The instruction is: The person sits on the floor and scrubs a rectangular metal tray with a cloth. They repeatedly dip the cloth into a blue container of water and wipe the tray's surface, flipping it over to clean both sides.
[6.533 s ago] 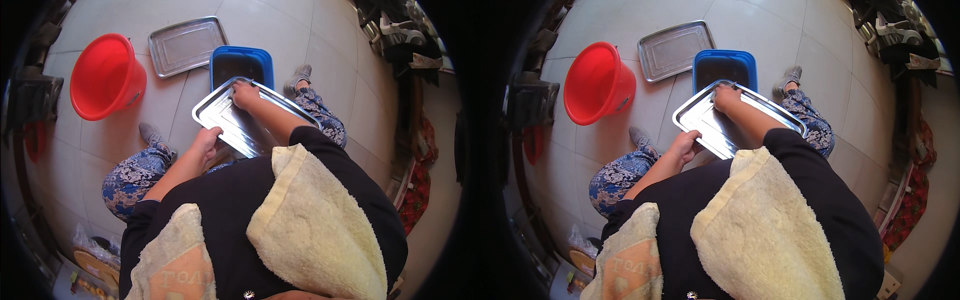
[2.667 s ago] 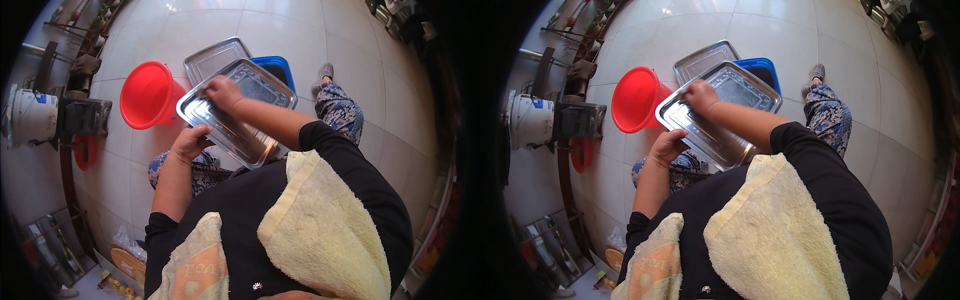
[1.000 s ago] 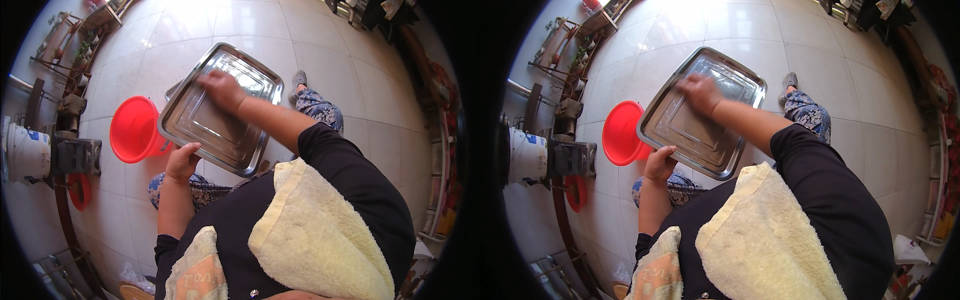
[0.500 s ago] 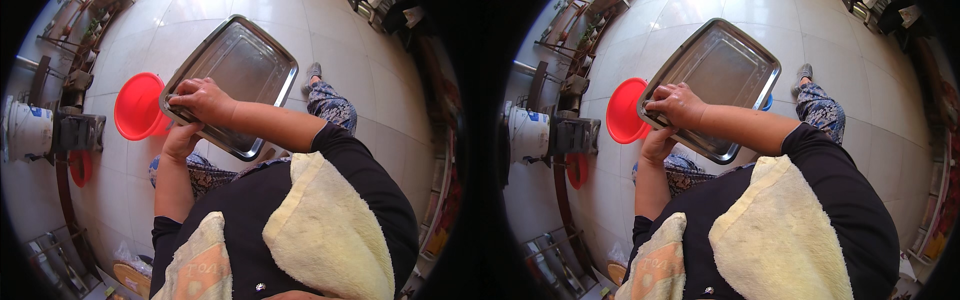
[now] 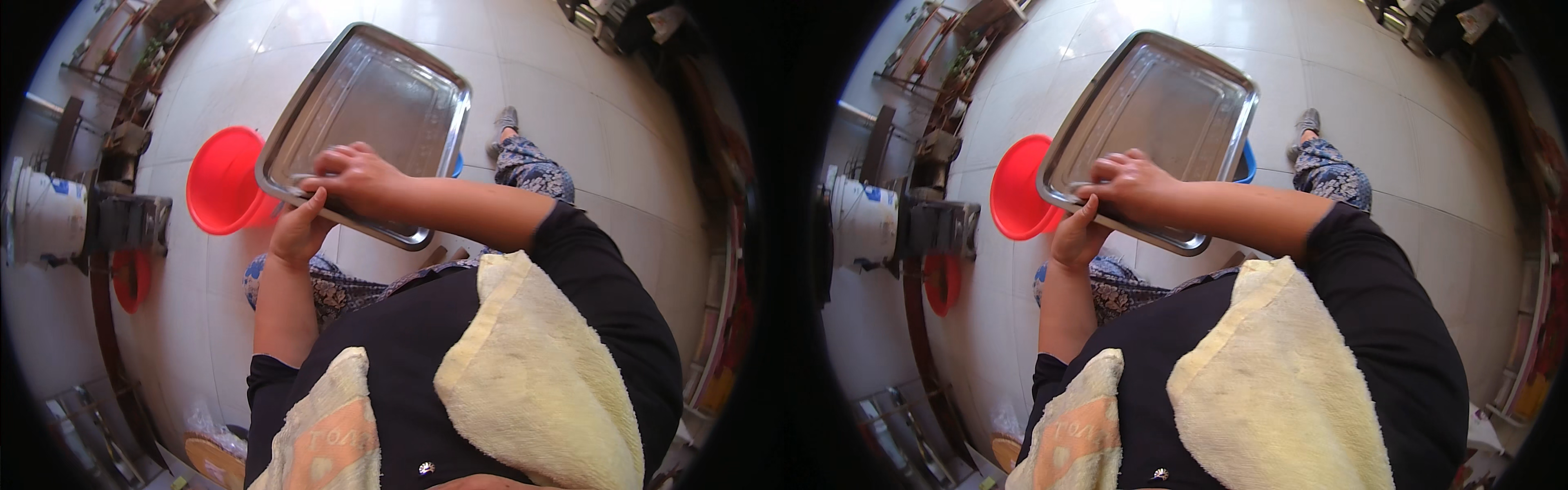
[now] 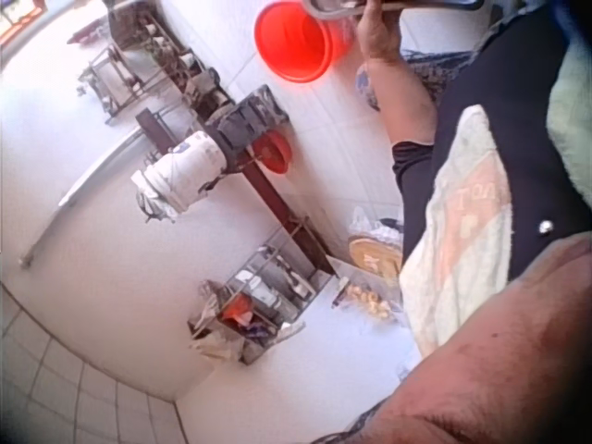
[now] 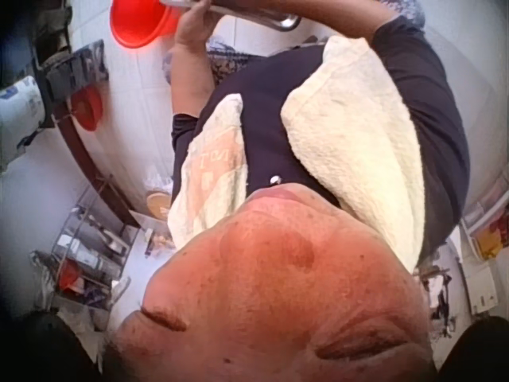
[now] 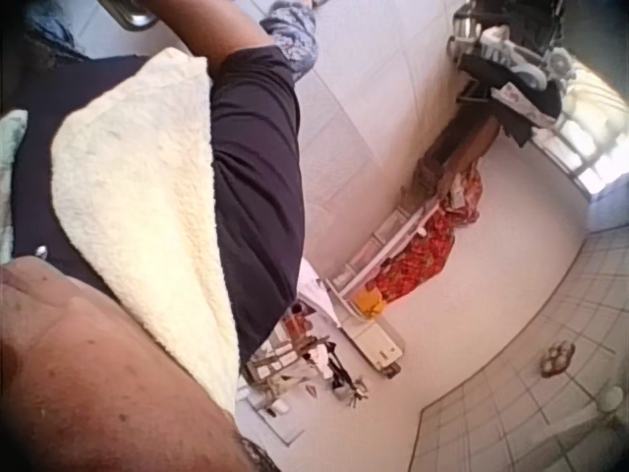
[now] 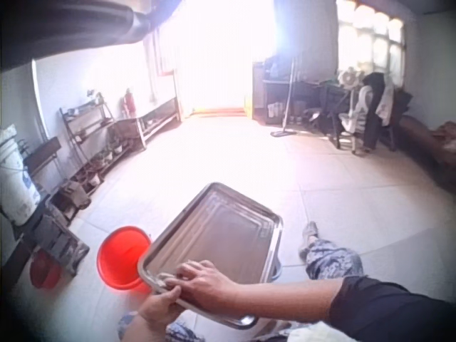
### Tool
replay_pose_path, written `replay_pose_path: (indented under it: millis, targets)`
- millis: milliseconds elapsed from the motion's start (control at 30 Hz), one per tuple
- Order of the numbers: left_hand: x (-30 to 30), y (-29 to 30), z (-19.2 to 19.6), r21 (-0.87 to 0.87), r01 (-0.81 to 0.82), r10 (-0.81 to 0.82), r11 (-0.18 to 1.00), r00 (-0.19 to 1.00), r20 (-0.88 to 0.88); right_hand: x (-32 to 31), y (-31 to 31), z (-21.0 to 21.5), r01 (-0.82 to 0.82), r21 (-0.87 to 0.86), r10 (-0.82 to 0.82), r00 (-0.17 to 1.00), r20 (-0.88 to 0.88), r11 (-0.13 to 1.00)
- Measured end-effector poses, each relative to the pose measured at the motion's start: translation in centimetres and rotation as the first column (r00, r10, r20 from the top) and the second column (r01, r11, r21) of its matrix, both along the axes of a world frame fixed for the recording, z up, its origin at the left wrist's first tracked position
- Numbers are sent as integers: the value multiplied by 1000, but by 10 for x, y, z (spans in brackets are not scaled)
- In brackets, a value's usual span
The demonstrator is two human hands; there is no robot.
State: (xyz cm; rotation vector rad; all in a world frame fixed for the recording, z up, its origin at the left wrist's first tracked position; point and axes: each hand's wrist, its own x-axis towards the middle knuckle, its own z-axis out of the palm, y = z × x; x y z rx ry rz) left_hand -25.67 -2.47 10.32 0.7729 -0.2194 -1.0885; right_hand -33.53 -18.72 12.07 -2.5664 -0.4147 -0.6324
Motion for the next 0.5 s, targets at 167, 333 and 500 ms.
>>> replay_pose_path:
  millis: [167,333,500]
  targets:
    - [-2,5,-1,62,-64,57,996,994,97,37,-7,4,93,-19,-89,984,152,996]
    - [-6,10,-4,124,-77,59,989,988,144,62,-107,-55,573,320,-601,799,-16,754]
    - [-1,20,-12,86,-177,167,980,980,111,26,-108,-99,743,65,-728,667,-158,667]
